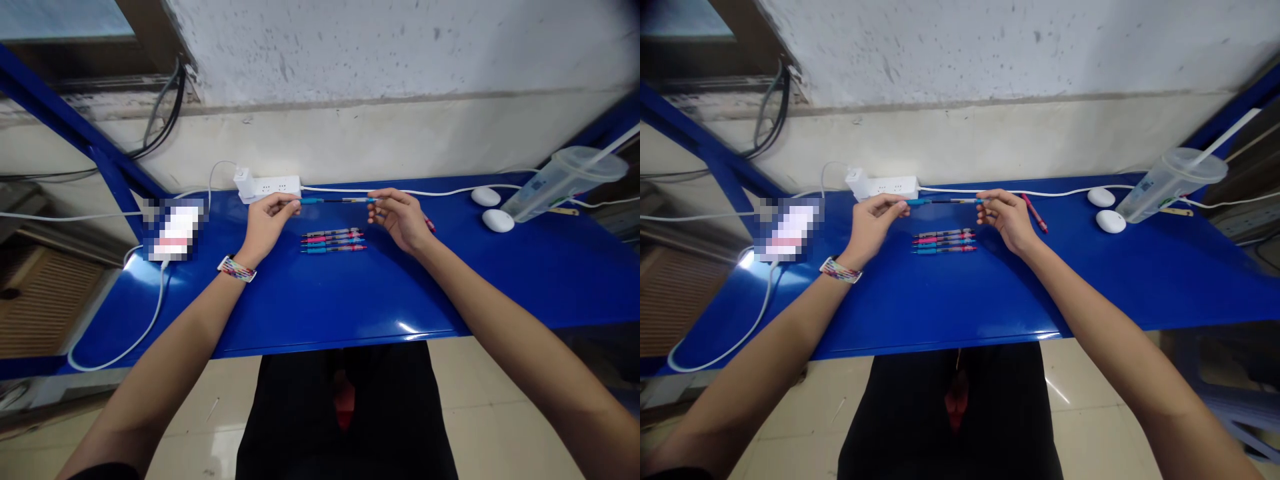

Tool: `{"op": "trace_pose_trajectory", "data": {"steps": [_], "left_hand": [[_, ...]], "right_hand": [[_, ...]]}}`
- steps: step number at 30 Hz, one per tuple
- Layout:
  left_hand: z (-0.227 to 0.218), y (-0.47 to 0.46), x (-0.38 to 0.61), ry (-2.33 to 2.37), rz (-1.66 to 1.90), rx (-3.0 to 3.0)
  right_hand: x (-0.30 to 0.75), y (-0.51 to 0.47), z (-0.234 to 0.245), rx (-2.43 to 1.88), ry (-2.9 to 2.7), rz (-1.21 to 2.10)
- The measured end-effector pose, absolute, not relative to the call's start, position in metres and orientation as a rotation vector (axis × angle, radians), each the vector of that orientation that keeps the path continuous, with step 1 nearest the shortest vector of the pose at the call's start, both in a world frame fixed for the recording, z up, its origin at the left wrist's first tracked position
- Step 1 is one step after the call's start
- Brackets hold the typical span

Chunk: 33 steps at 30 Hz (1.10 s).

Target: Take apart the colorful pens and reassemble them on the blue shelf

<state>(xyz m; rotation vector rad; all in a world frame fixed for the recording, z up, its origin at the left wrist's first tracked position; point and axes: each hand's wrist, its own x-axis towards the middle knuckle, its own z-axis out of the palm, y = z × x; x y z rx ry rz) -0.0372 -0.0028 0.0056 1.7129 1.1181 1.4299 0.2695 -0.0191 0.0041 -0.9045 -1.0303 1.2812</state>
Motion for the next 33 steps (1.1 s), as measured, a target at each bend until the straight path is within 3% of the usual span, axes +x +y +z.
{"op": "trace_pose_trajectory", "data": {"steps": [12,33], "left_hand": [[0.0137,-0.0069,-0.0344,1.243,1.416,1.699],[0.0119,-0.0064,-0.0345,1.251,1.419,1.690]], "right_hand": [[0.2778,-0.0119,-0.0006,-0.963,-1.106,1.066],[0.2800,-0.0099,-0.0007,-0.970,-1.072,1.032]]}}
